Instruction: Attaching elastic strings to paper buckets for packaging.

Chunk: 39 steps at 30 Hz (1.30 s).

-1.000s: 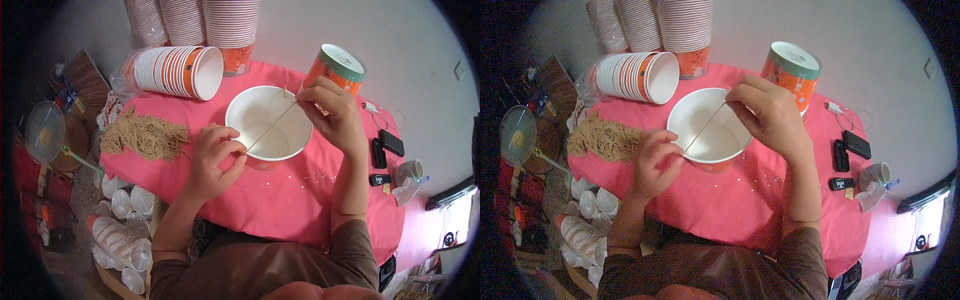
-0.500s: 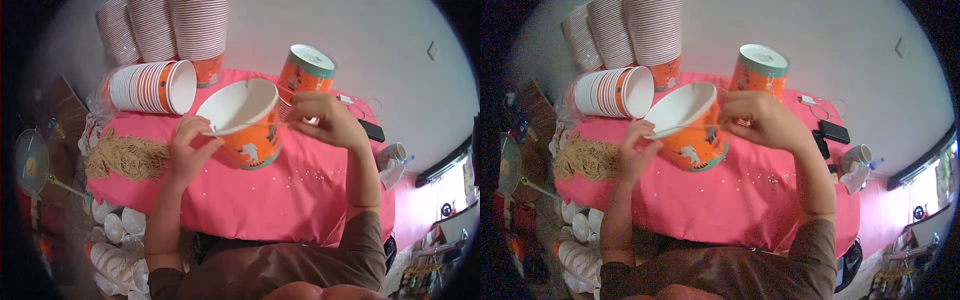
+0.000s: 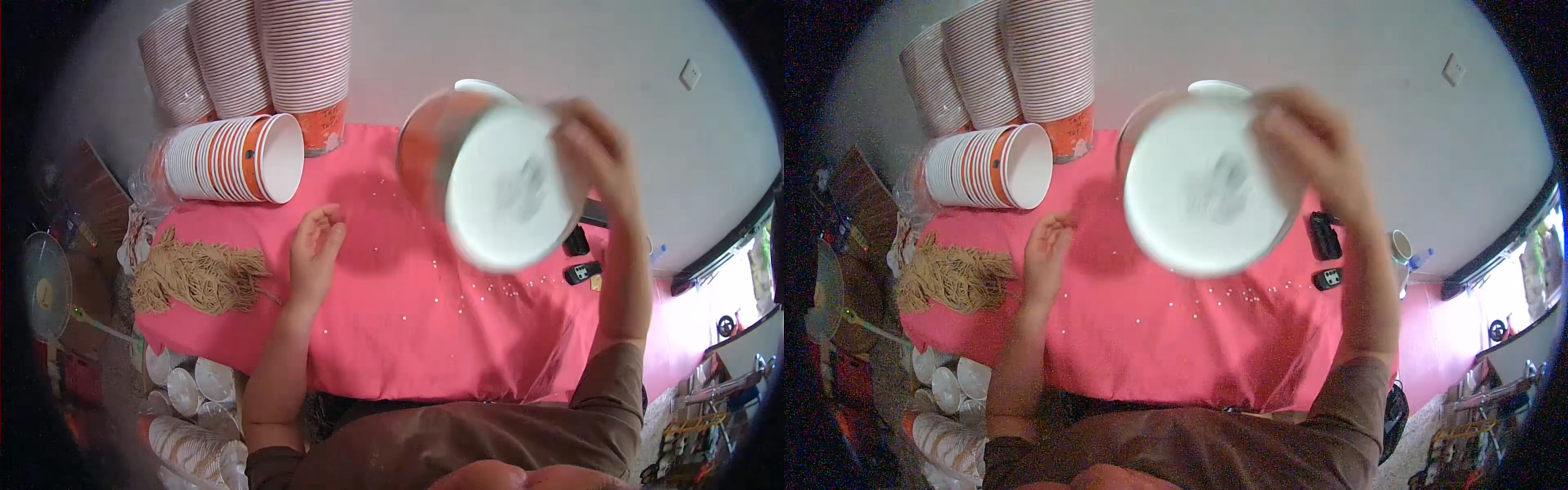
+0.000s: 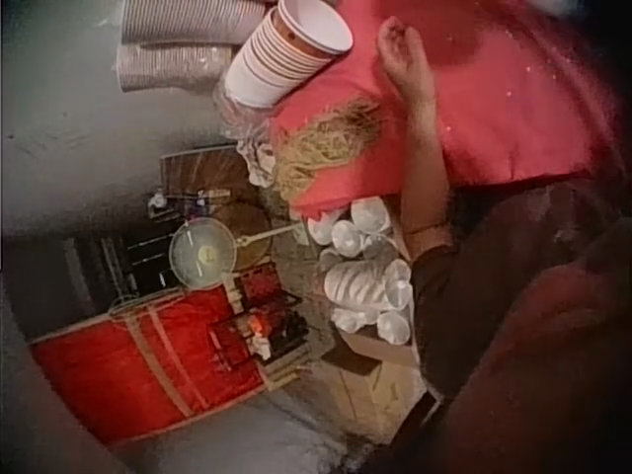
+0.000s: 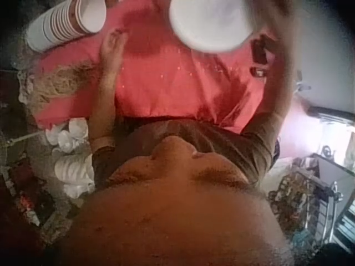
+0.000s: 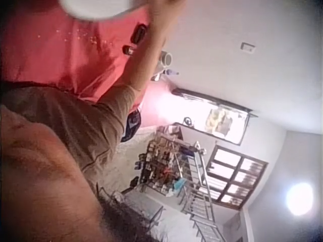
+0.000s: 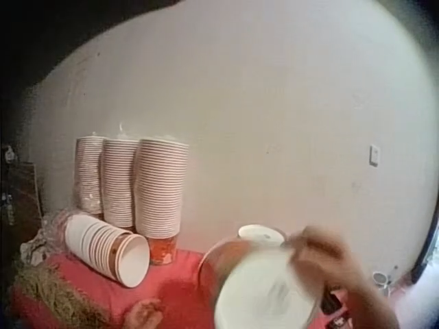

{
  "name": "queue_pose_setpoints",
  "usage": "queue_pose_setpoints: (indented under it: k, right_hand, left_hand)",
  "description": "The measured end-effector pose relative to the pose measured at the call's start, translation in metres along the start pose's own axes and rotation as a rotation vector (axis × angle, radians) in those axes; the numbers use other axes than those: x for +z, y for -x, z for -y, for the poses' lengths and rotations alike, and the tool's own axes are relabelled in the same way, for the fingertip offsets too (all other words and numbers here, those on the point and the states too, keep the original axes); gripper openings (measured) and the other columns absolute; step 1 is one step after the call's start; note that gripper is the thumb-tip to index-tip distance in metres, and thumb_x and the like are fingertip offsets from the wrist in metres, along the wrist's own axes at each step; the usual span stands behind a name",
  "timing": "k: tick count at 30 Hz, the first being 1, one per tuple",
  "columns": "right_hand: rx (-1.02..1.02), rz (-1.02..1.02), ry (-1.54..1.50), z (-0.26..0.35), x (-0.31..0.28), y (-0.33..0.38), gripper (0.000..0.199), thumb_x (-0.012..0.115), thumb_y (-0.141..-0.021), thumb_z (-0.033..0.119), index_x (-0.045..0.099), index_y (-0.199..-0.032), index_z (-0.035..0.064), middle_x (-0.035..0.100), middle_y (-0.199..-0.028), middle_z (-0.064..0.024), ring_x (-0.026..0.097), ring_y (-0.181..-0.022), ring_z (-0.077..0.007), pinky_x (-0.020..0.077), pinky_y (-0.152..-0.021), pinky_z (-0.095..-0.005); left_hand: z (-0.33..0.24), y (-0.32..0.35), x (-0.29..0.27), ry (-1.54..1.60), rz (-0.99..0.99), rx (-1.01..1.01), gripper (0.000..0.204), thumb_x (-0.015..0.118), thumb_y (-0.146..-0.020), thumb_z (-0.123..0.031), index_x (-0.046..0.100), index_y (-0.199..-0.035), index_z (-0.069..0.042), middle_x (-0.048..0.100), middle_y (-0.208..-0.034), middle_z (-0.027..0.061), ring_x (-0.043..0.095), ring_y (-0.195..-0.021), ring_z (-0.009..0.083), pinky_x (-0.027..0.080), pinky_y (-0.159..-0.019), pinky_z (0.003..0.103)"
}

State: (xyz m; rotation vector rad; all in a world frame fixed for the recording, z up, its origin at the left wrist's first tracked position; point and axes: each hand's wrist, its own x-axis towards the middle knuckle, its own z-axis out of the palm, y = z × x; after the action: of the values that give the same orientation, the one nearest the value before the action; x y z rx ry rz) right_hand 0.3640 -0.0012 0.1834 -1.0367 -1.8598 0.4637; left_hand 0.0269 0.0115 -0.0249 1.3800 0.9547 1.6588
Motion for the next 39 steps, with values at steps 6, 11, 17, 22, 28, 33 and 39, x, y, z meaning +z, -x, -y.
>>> queue_pose_setpoints:
  k: [6,11,17,22,28,33,39]
  right_hand:
    - [0.020,-0.207,0.001,-0.054,-0.094,-0.100,0.046,0.059,-0.091,0.038,0.063,-0.119,0.0013,0.066,-0.100,-0.0049,0.062,-0.092,-0.0143,0.0512,-0.076,-0.0288]
    - [0.380,-0.044,-0.041,-0.093,-0.070,-0.143,0.037,0.059,-0.090,0.039,0.064,-0.106,0.0064,0.062,-0.078,-0.0050,0.061,-0.066,-0.0134,0.0540,-0.056,-0.0279]
    - [0.565,-0.036,0.007,-0.142,-0.038,-0.143,0.035,0.058,-0.090,0.045,0.062,-0.087,0.0103,0.055,-0.063,-0.0008,0.051,-0.047,-0.0129,0.0466,-0.046,-0.0264]
    - [0.624,0.021,-0.016,-0.167,-0.028,-0.133,0.034,0.055,-0.091,0.044,0.062,-0.087,0.0115,0.052,-0.060,0.0006,0.049,-0.046,-0.0117,0.0459,-0.043,-0.0261]
    - [0.643,0.022,0.059,-0.165,-0.016,-0.125,0.037,0.059,-0.090,0.043,0.061,-0.092,0.0068,0.051,-0.057,-0.0053,0.048,-0.040,-0.0147,0.0473,-0.039,-0.0317]
    - [0.704,0.009,0.154,-0.172,-0.010,-0.127,0.041,0.050,-0.093,0.047,0.061,-0.105,0.0091,0.055,-0.068,-0.0040,0.050,-0.041,-0.0151,0.0479,-0.041,-0.0302]
    - [-0.242,-0.380,0.727,-0.183,-0.016,-0.132,0.032,0.053,-0.096,0.035,0.062,-0.108,0.0072,0.063,-0.100,-0.0152,0.061,-0.093,-0.0320,0.0504,-0.080,-0.0441]
  left_hand:
    - [0.011,0.008,0.003,-0.045,0.057,-0.086,0.024,0.060,-0.090,-0.003,0.057,-0.114,0.000,0.058,-0.099,0.0011,0.055,-0.093,0.0088,0.046,-0.083,0.023]
    - [0.019,0.010,0.005,-0.280,0.139,0.048,0.018,0.063,-0.087,-0.002,0.061,-0.105,0.001,0.061,-0.094,0.0048,0.059,-0.088,0.0124,0.048,-0.080,0.026]
    - [0.016,0.008,0.001,-0.415,0.150,0.052,0.012,0.063,-0.086,-0.003,0.063,-0.098,0.000,0.062,-0.091,0.0079,0.061,-0.085,0.0160,0.050,-0.077,0.028]
    - [0.016,0.008,-0.001,-0.441,0.168,0.064,0.012,0.064,-0.085,-0.003,0.064,-0.096,0.000,0.062,-0.091,0.0084,0.062,-0.085,0.0170,0.049,-0.076,0.029]
    - [0.006,0.009,-0.001,-0.490,0.206,0.104,0.012,0.065,-0.084,-0.002,0.064,-0.095,0.001,0.063,-0.092,0.0099,0.062,-0.087,0.0197,0.050,-0.078,0.030]
    - [0.006,0.007,-0.003,-0.488,0.200,0.129,0.012,0.065,-0.083,-0.002,0.064,-0.094,0.001,0.063,-0.092,0.0102,0.063,-0.088,0.0205,0.050,-0.077,0.030]
    - [0.005,0.000,0.000,-0.499,0.201,0.149,0.010,0.065,-0.083,-0.002,0.063,-0.092,0.001,0.063,-0.090,0.0101,0.062,-0.087,0.0206,0.050,-0.076,0.030]
